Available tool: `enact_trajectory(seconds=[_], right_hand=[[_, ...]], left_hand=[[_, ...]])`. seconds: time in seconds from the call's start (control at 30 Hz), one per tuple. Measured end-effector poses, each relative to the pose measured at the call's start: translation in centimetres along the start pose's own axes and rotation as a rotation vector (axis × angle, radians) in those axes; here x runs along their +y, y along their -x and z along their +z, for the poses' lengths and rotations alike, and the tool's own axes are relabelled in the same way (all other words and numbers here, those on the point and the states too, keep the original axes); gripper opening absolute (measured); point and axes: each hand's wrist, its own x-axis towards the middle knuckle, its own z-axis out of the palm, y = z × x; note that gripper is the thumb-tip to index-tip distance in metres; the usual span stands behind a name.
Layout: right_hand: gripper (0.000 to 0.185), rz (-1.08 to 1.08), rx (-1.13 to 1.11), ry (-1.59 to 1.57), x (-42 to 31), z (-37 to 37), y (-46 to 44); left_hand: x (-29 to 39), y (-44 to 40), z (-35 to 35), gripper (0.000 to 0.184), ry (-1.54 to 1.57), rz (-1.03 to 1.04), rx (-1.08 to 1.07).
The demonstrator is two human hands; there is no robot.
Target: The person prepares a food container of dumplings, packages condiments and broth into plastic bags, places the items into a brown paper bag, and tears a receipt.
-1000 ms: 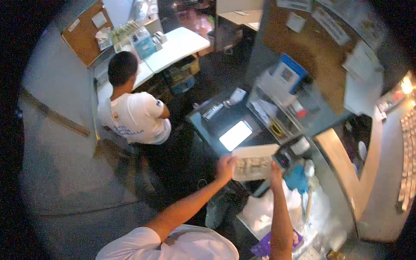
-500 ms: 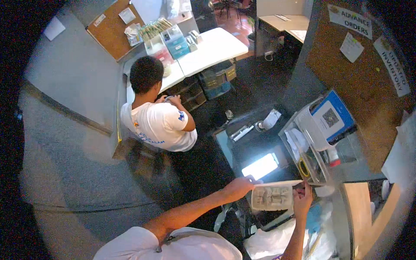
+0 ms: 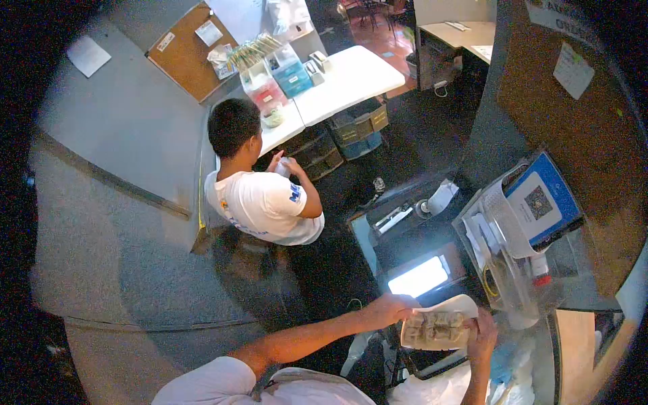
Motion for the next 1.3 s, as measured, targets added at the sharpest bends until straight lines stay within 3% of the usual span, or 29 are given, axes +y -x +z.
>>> enact_trajectory(seconds=[0.07,0.17,0.27,0.37,0.47,0.57,0.77,0.87,0.97,1.07,1.17,1.2,1.27,1.3], right_hand=[[0.017,0.020,-0.087,-0.041,1.4,-0.7,-0.5],[0.023,0.167,-0.180,-0.219,-1.1,-2.4,-2.1],[0.027,0.095,-0.311,-0.236,0.2,-3.1,-2.7],[0.034,0.018,-0.229,-0.129,1.5,-3.3,-2.0],[0.031,0.121,-0.321,-0.226,0.2,-4.4,-2.1],[0.023,-0.110,-0.430,0.057,1.9,-4.9,-2.7],[0.020,-0.003,-0.236,-0.186,-1.1,-3.1,-4.6],[0.009,0.244,-0.097,-0.352,-0.3,-0.2,-3.9],[0.008,0.000,-0.092,-0.041,1.7,0.2,-4.2],[0.018,-0.052,0.040,0.038,5.8,2.4,-2.4],[0.018,0.094,0.035,-0.273,3.8,2.0,-2.5],[0.012,0.000,-0.044,-0.216,3.3,0.9,-3.2],[0.006,0.145,-0.043,-0.268,1.1,-0.3,-3.2],[0.007,0.185,-0.035,-0.303,0.8,-0.1,-3.3]], left_hand=[[1.2,0.1,0.5,0.018,0.121,-0.049,0.104],[1.3,0.1,-0.2,0.018,0.016,-0.086,0.011],[1.7,0.1,-0.1,0.022,0.353,-0.152,-0.034],[3.5,-0.1,-0.9,0.017,0.360,-0.089,0.016],[3.4,-0.1,-0.7,0.010,0.385,-0.126,-0.019],[1.5,0.0,0.2,0.011,0.313,-0.004,0.035],[1.1,-0.6,0.1,0.020,0.317,-0.179,-0.051],[1.8,-0.9,-0.5,0.021,0.331,-0.208,-0.091],[2.1,-0.7,-0.8,0.023,0.323,-0.144,-0.071],[0.9,-0.1,-0.1,0.027,0.288,-0.138,-0.017],[1.0,-0.3,-0.1,0.026,0.304,-0.246,0.006],[1.5,-0.6,-0.3,0.026,0.352,-0.313,0.008],[2.1,-0.8,-0.9,0.024,0.390,-0.396,-0.013],[2.0,-0.9,-1.0,0.024,0.350,-0.342,-0.008]])
